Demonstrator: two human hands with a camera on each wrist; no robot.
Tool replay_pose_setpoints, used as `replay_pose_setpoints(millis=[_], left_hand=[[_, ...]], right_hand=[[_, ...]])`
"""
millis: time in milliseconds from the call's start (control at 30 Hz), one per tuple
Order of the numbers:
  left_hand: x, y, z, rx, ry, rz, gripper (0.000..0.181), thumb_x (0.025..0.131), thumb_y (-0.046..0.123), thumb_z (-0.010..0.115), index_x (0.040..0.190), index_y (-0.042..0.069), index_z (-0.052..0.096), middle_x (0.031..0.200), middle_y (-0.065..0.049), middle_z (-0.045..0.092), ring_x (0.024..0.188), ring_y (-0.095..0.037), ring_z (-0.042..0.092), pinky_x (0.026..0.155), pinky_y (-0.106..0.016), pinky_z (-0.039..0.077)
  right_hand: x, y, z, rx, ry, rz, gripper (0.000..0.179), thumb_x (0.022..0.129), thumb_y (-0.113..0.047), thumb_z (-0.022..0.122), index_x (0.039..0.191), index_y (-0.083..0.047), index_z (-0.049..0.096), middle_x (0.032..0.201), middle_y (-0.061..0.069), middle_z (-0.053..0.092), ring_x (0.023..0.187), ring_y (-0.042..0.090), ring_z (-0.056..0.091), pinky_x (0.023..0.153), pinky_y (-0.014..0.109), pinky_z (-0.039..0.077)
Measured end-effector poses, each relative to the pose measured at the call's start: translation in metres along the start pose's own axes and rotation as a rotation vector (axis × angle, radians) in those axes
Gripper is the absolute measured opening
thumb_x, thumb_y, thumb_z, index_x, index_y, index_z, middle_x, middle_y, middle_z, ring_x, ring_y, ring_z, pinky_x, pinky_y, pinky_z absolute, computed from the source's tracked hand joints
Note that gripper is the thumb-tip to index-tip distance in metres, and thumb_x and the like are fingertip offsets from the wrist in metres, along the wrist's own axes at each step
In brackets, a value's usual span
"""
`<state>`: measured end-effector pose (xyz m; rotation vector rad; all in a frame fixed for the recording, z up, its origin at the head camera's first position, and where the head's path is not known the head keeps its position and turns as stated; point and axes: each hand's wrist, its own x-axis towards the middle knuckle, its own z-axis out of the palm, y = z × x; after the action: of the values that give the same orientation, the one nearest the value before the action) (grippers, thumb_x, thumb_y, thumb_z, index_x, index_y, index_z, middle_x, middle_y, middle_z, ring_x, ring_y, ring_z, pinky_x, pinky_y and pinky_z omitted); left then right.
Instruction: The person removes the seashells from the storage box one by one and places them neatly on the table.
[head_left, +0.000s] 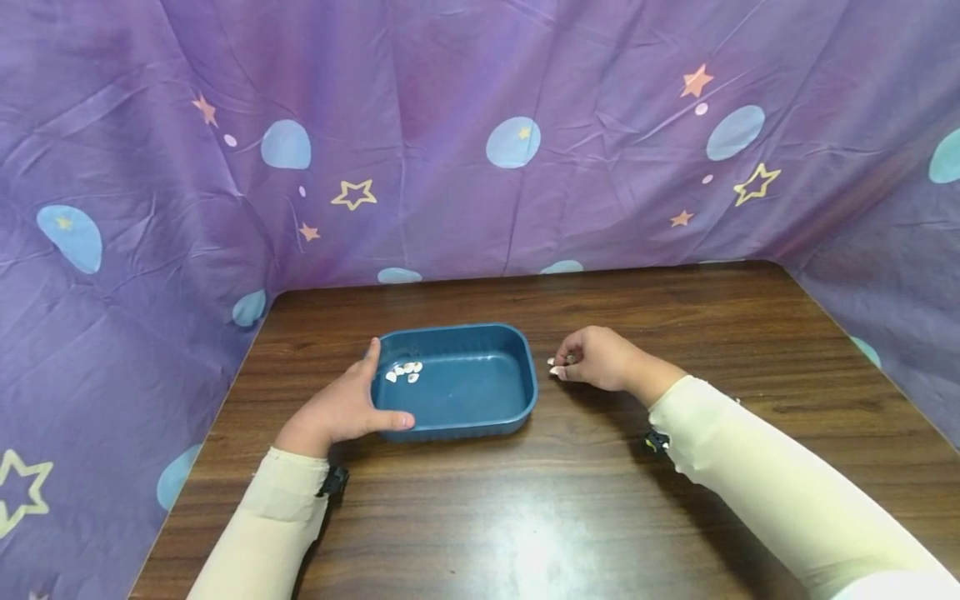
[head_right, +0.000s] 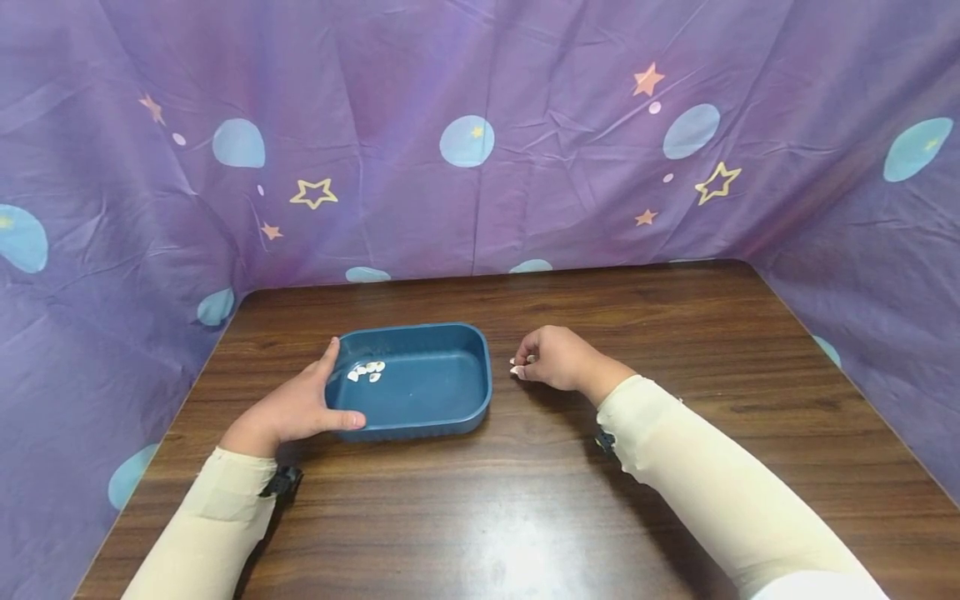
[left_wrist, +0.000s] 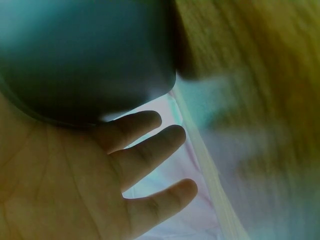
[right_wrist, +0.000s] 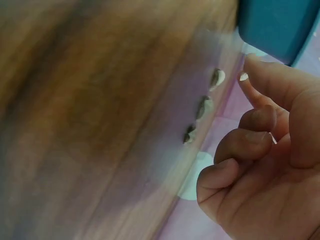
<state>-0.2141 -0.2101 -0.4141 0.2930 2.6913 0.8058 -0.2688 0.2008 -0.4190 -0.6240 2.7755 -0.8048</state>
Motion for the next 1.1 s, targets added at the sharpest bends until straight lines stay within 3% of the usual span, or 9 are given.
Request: replay_pose_setpoints(millis=[233, 467, 700, 1100], left_hand=[[0.0004, 0.0004, 0.0005, 0.004, -0.003, -0.001, 0.144, 0.078, 0.064, 0.086, 0.168, 0.005, -0.01, 0.171, -0.033, 0.013, 0.156, -0.05, 0.025, 0.123, -0.063, 0.03], [0.0003, 0.0008, 0.0004, 0.003, -0.001, 0.001, 0.144, 0.078, 0.064, 0.086, 0.168, 0.004, -0.01, 0.171, -0.033, 0.014, 0.156, -0.051, 0.026, 0.123, -0.063, 0.03], [0.0004, 0.0026, -0.0013, -0.007, -0.004, -0.006, 0.144, 0.078, 0.063, 0.087, 0.168, 0.005, -0.01, 0.171, -0.033, 0.013, 0.156, -0.05, 0.025, 0.123, -0.062, 0.029], [0.0012, 0.0005, -0.0011, -0.001, -0.005, -0.005, 0.144, 0.079, 0.063, 0.086, 0.168, 0.005, -0.01, 0.172, -0.032, 0.012, 0.157, -0.049, 0.023, 0.124, -0.062, 0.028]], right_hand=[[-0.0003, 0.0014, 0.0057, -0.081, -0.014, 0.015, 0.006, 0.089, -0.014, 0.083, 0.088, -0.012, 0.078, 0.078, -0.004, 0.067, 0.074, 0.013, 0.057, 0.073, 0.033, 0.048], [0.0013, 0.0021, 0.0073, -0.157, 0.01, -0.036, 0.006, 0.088, -0.016, 0.084, 0.088, -0.012, 0.078, 0.077, -0.005, 0.07, 0.073, 0.012, 0.06, 0.074, 0.036, 0.052], [0.0025, 0.0009, 0.0052, -0.163, 0.003, 0.021, 0.008, 0.087, -0.017, 0.084, 0.086, -0.014, 0.077, 0.077, -0.005, 0.069, 0.073, 0.013, 0.059, 0.075, 0.036, 0.051], [0.0046, -0.0009, 0.0054, -0.18, 0.002, 0.025, 0.011, 0.088, -0.016, 0.083, 0.082, -0.014, 0.074, 0.074, -0.006, 0.068, 0.072, 0.014, 0.058, 0.075, 0.036, 0.051]])
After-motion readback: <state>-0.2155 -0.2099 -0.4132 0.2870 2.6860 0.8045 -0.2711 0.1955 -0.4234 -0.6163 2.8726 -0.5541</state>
